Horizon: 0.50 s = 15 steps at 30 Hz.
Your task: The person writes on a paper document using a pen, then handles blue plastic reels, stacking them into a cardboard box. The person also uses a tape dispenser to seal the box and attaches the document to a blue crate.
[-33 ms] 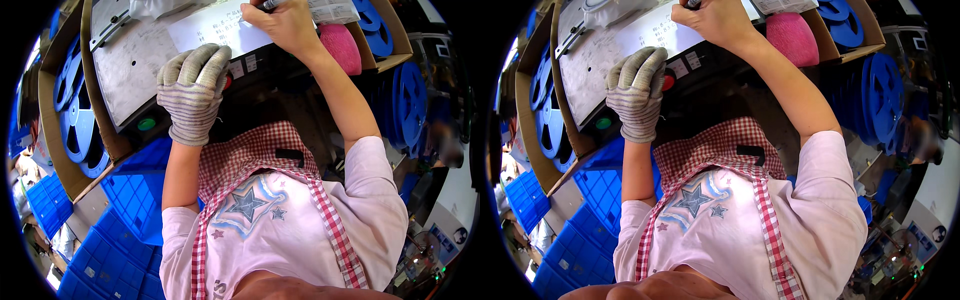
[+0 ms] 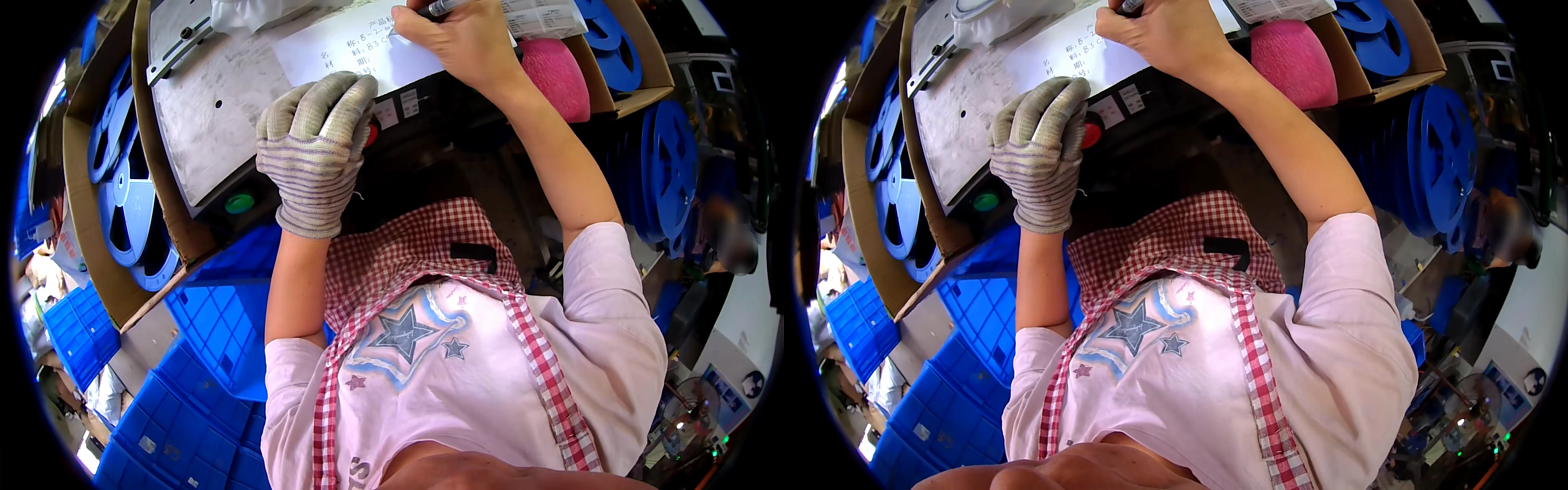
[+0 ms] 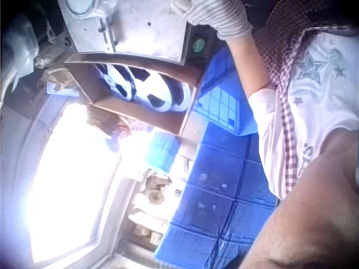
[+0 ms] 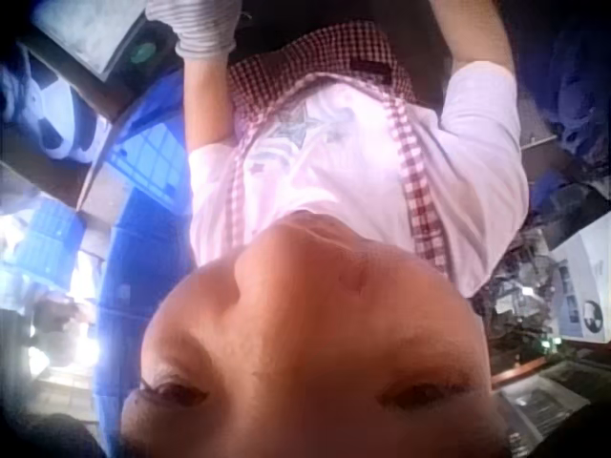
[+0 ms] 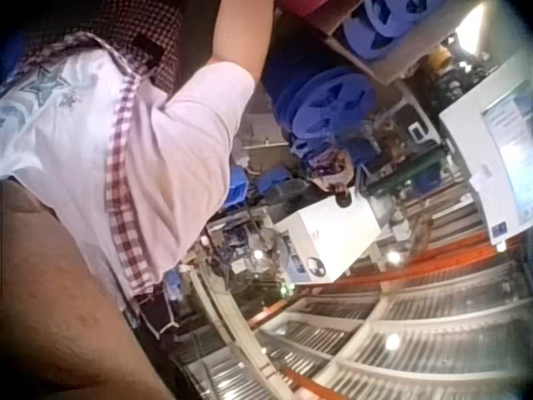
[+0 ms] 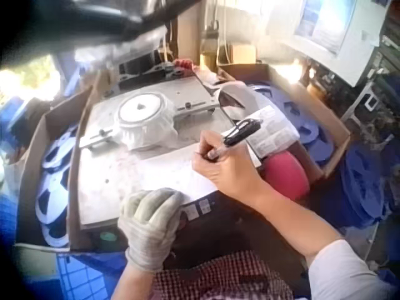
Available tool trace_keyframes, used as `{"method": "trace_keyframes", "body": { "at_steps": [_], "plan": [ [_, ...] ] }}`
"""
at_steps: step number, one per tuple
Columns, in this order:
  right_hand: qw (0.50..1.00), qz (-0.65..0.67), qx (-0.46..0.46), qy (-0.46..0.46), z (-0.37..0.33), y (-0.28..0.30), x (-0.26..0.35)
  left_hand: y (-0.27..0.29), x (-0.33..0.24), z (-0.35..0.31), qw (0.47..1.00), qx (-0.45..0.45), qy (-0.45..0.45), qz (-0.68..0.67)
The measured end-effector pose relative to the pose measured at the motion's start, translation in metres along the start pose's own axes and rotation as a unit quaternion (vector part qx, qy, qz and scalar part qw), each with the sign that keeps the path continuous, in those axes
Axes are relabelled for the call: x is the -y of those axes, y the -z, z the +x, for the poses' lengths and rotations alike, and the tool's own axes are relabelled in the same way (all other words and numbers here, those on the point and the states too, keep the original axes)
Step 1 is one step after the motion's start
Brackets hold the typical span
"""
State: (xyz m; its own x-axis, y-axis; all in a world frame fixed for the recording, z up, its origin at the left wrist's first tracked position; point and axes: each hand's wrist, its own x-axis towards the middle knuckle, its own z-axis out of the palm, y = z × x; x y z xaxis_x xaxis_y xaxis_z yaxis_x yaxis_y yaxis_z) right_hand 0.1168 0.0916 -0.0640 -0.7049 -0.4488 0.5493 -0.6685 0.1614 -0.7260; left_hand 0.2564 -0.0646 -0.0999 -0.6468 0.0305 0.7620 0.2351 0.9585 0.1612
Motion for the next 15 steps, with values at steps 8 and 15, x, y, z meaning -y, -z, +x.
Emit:
{"method": "trace_keyframes", "body": {
  "at_steps": [8, 15],
  "plan": [
    [0.999, -0.014, 0.032, -0.007, -0.001, 0.007, -0.008, 0.01, -0.009, 0.006, 0.998, 0.048, 0.024, 0.022],
    [1.0, -0.01, 0.005, 0.022, -0.005, -0.011, -0.007, 0.009, -0.009, 0.004, 0.998, 0.047, 0.021, 0.025]
  ]
}}
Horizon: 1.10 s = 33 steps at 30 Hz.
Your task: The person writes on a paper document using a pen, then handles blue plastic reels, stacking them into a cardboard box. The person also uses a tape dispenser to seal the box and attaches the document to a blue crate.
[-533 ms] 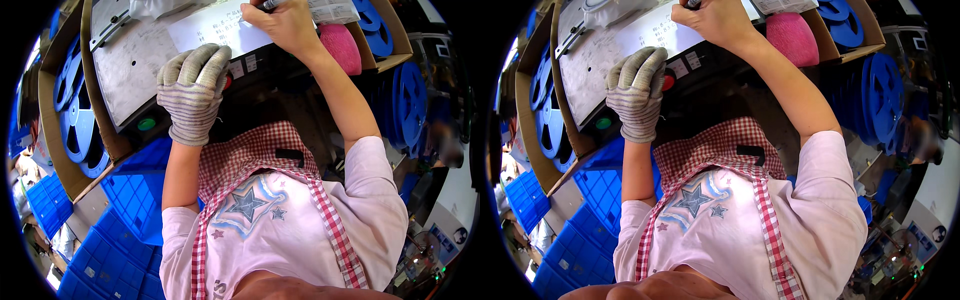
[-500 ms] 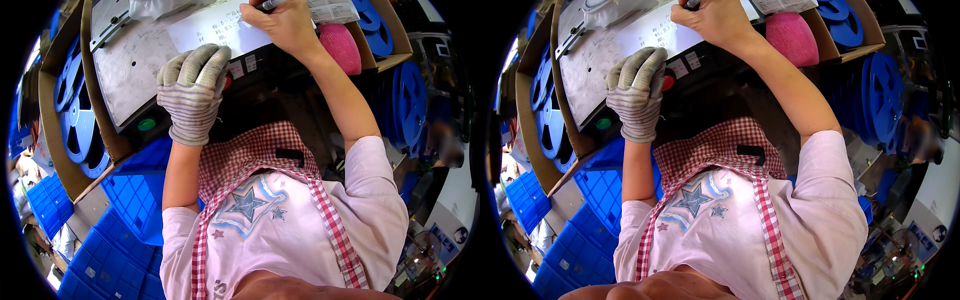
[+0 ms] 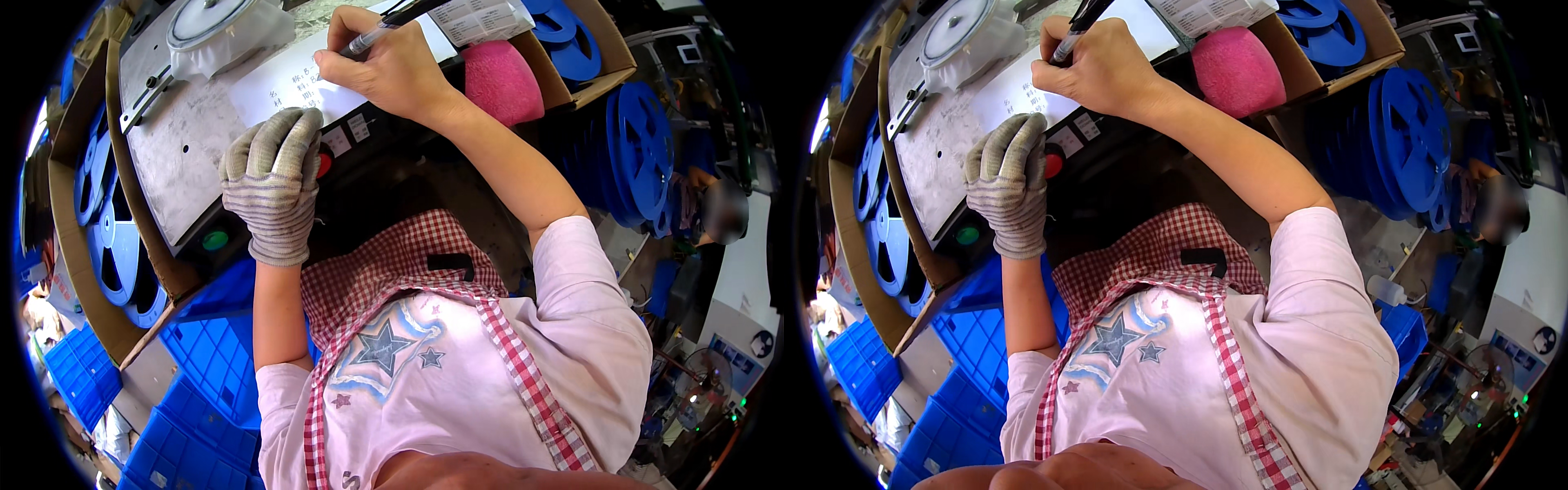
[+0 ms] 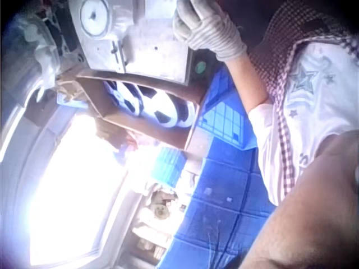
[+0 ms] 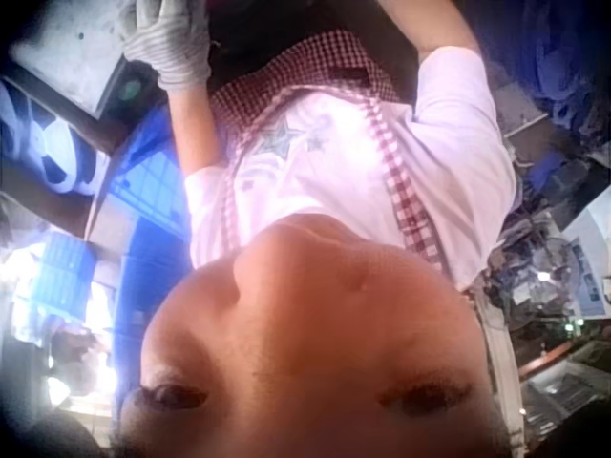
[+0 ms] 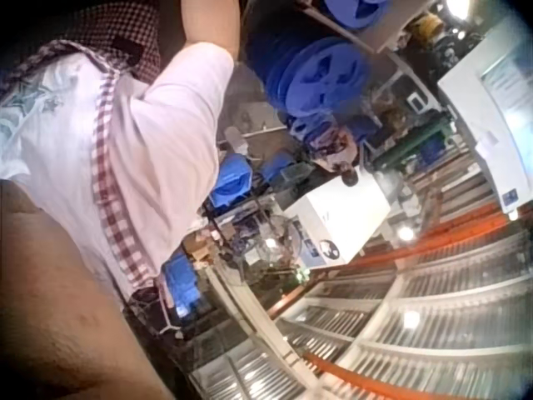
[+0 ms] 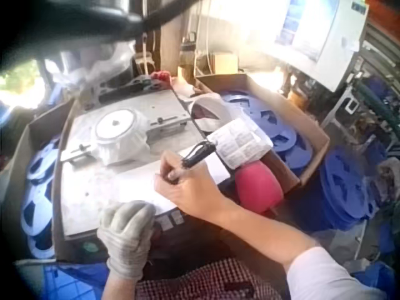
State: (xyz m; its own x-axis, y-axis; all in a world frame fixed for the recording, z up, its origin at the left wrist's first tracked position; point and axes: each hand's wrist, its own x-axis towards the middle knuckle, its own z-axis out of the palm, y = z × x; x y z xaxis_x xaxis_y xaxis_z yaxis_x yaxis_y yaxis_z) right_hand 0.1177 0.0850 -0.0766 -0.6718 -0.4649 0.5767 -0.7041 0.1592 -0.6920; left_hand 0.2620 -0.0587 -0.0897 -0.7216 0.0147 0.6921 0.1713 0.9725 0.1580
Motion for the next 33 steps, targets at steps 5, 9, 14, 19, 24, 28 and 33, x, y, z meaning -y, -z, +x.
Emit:
{"method": "trace_keyframes", "body": {
  "at_steps": [5, 9, 14, 19, 24, 28, 33],
  "plan": [
    [1.0, -0.006, 0.003, -0.003, 0.004, 0.0, -0.001, -0.006, 0.004, -0.003, 1.0, -0.011, 0.001, -0.013],
    [1.0, 0.013, -0.009, 0.009, 0.004, 0.002, 0.006, -0.004, 0.003, -0.003, 1.0, -0.014, 0.002, -0.008],
    [1.0, -0.009, 0.009, 0.015, 0.003, 0.011, 0.004, -0.005, 0.003, -0.002, 1.0, -0.022, -0.002, -0.005],
    [1.0, -0.001, -0.006, -0.01, 0.001, 0.006, 0.005, -0.006, 0.003, -0.001, 1.0, -0.024, 0.0, -0.008],
    [0.999, -0.01, 0.006, -0.037, 0.003, 0.008, 0.007, -0.007, 0.003, -0.002, 0.999, -0.031, -0.001, -0.006],
    [1.0, 0.008, 0.004, -0.03, 0.0, 0.007, 0.005, -0.007, 0.005, -0.004, 0.999, -0.04, 0.005, -0.009],
    [0.999, 0.013, 0.01, -0.034, 0.0, 0.01, 0.01, -0.006, 0.005, -0.005, 1.0, -0.029, -0.001, -0.008]
  ]
}}
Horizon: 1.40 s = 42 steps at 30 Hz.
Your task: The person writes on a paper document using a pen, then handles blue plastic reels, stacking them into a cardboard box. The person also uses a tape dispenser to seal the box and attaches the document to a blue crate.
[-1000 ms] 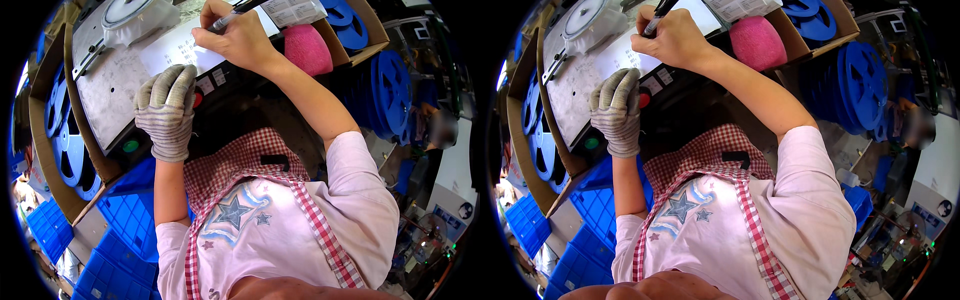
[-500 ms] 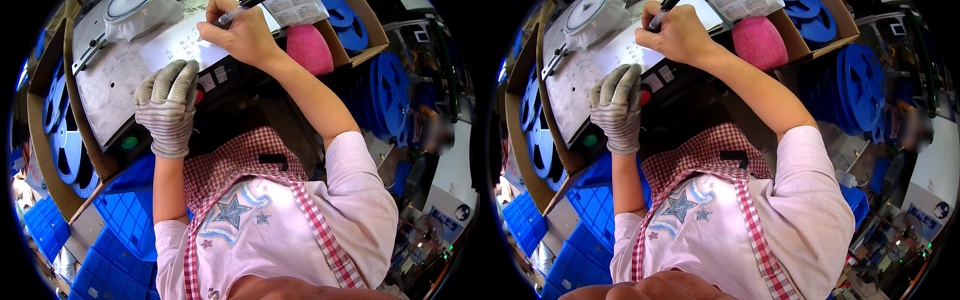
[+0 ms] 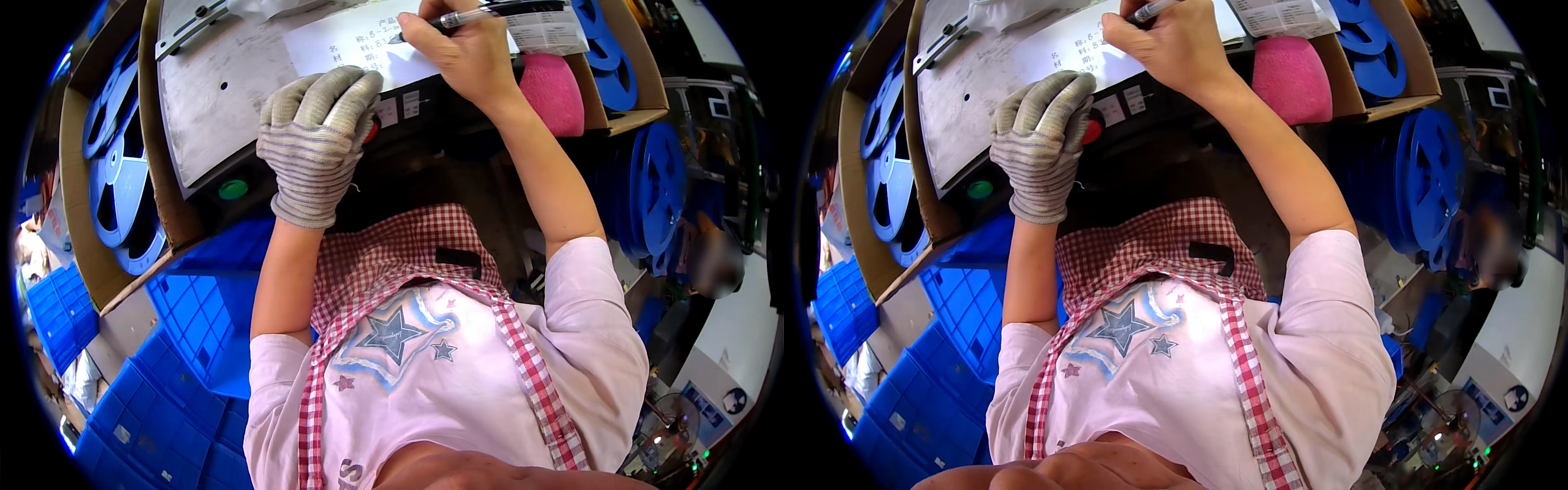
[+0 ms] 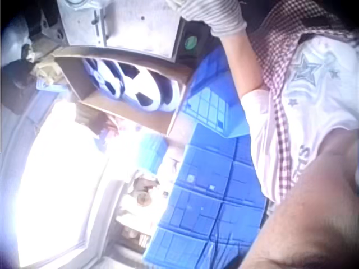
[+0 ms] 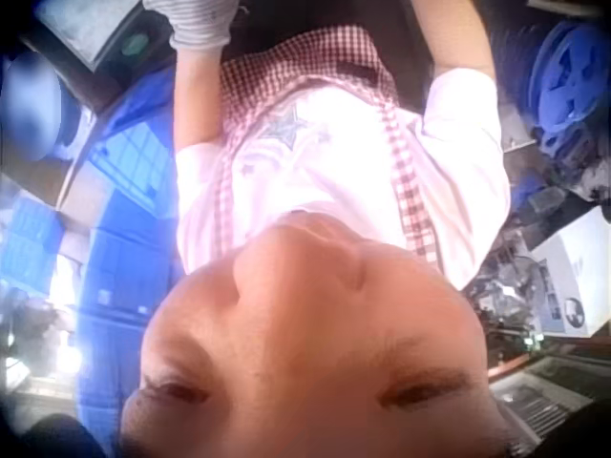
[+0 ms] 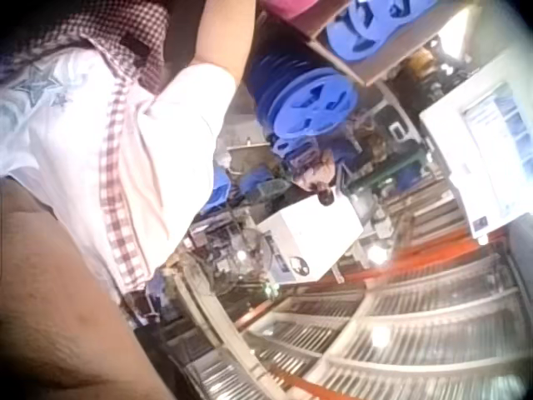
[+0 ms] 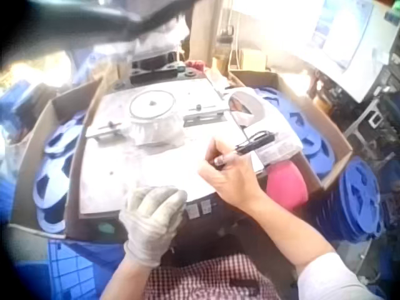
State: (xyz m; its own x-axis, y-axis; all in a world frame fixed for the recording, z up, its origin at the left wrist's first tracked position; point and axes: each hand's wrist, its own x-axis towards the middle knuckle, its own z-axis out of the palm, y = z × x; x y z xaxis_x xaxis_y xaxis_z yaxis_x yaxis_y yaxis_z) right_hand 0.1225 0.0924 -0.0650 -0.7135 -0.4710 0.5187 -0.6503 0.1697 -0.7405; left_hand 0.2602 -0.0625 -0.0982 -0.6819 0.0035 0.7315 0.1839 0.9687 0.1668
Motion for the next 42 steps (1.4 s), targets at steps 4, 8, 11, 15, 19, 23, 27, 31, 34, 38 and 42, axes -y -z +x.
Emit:
{"method": "trace_keyframes", "body": {
  "at_steps": [4, 8, 11, 15, 19, 23, 27, 31, 34, 38, 42],
  "plan": [
    [1.0, -0.017, 0.022, -0.001, 0.0, 0.0, 0.001, 0.003, -0.002, 0.0, 1.0, -0.004, 0.008, -0.006],
    [0.999, -0.026, 0.025, 0.0, -0.003, -0.001, 0.0, 0.005, -0.002, 0.001, 1.0, -0.001, 0.0, -0.007],
    [0.999, 0.004, 0.025, -0.028, -0.003, -0.002, 0.002, 0.002, 0.001, -0.002, 1.0, -0.002, -0.004, -0.002],
    [0.998, 0.018, 0.035, -0.045, -0.005, -0.001, 0.003, 0.001, 0.002, -0.007, 1.0, -0.008, -0.005, -0.009],
    [0.999, 0.006, 0.029, -0.033, -0.004, -0.002, 0.003, 0.002, 0.0, -0.004, 0.999, -0.026, -0.006, -0.018],
    [0.999, 0.007, 0.027, -0.023, -0.006, -0.004, -0.007, 0.003, -0.002, -0.004, 1.0, -0.026, -0.002, -0.016],
    [0.999, 0.022, 0.041, -0.028, -0.005, -0.003, -0.001, 0.004, -0.001, -0.003, 1.0, -0.021, 0.0, -0.016],
    [0.999, 0.009, 0.041, -0.03, -0.005, -0.005, -0.001, 0.004, -0.002, -0.002, 1.0, -0.021, 0.0, -0.013],
    [0.999, 0.005, 0.034, -0.017, -0.004, -0.005, 0.001, 0.001, 0.0, -0.005, 1.0, -0.023, -0.001, -0.012],
    [0.999, 0.003, 0.042, -0.011, -0.003, -0.006, -0.002, -0.001, 0.001, -0.005, 1.0, -0.025, -0.004, -0.008],
    [0.999, -0.018, -0.002, 0.034, -0.001, -0.012, -0.011, 0.0, 0.001, -0.005, 1.0, -0.02, 0.002, -0.019]
  ]
}}
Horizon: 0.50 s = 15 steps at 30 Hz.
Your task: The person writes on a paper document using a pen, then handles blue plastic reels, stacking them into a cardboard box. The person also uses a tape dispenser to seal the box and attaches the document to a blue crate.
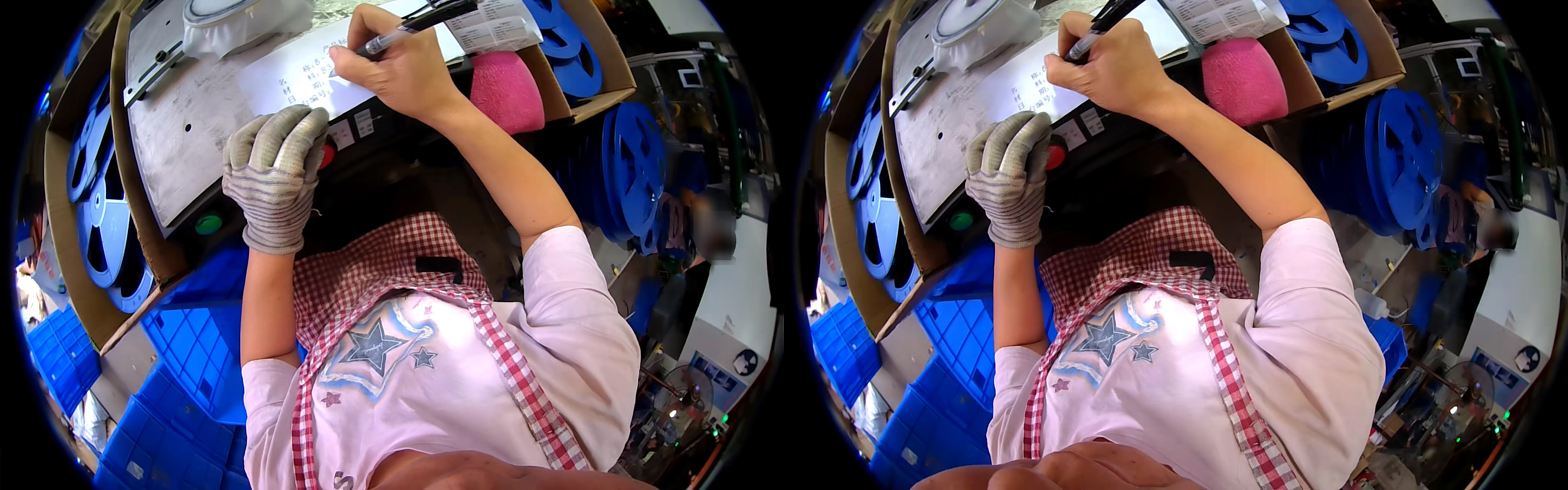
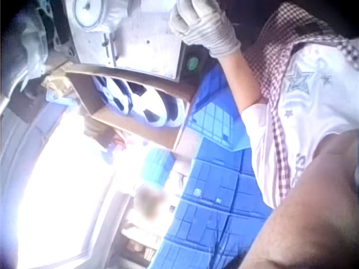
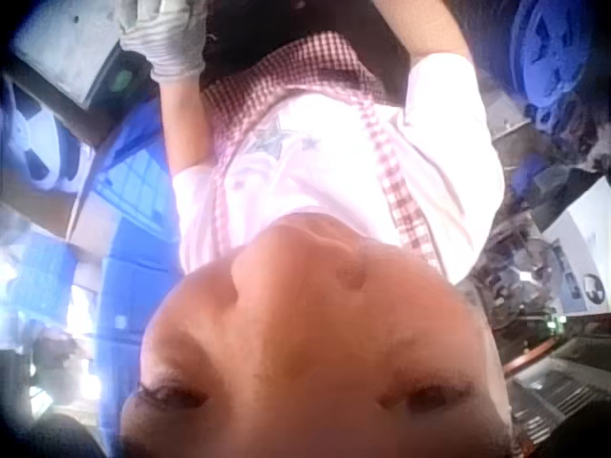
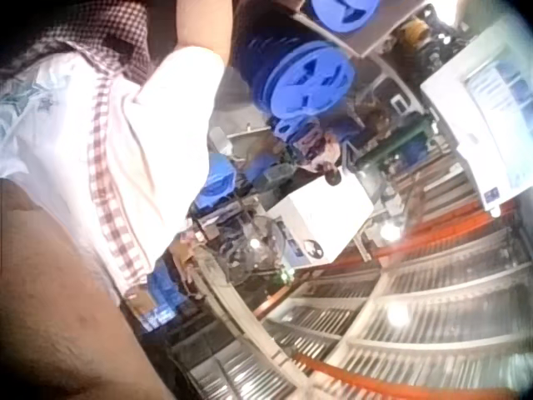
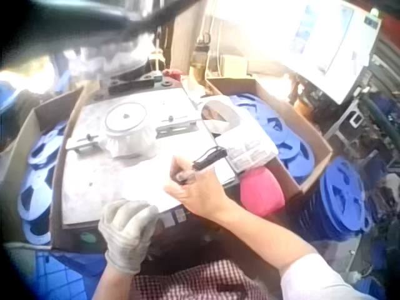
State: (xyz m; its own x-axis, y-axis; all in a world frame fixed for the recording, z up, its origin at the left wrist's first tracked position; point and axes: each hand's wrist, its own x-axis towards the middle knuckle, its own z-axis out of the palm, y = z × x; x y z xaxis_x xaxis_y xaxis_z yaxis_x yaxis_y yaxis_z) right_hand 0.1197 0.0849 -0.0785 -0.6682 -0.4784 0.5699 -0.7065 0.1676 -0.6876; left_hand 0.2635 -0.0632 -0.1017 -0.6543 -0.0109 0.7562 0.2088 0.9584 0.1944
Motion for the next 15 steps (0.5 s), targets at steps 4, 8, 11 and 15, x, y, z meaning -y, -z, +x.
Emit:
{"method": "trace_keyframes", "body": {
  "at_steps": [4, 8, 11, 15],
  "plan": [
    [1.0, -0.002, -0.013, 0.018, 0.001, 0.0, -0.003, 0.006, -0.006, 0.005, 1.0, 0.018, 0.006, 0.002],
    [1.0, 0.017, -0.005, -0.012, 0.0, -0.001, -0.003, 0.005, -0.007, 0.006, 1.0, 0.02, 0.008, 0.006],
    [0.998, -0.022, -0.039, 0.041, 0.0, -0.007, -0.009, 0.003, -0.005, 0.003, 1.0, 0.02, 0.014, 0.007],
    [1.0, -0.025, 0.006, 0.01, 0.003, 0.005, 0.003, 0.002, -0.003, 0.001, 1.0, 0.013, 0.011, -0.002]
  ]
}}
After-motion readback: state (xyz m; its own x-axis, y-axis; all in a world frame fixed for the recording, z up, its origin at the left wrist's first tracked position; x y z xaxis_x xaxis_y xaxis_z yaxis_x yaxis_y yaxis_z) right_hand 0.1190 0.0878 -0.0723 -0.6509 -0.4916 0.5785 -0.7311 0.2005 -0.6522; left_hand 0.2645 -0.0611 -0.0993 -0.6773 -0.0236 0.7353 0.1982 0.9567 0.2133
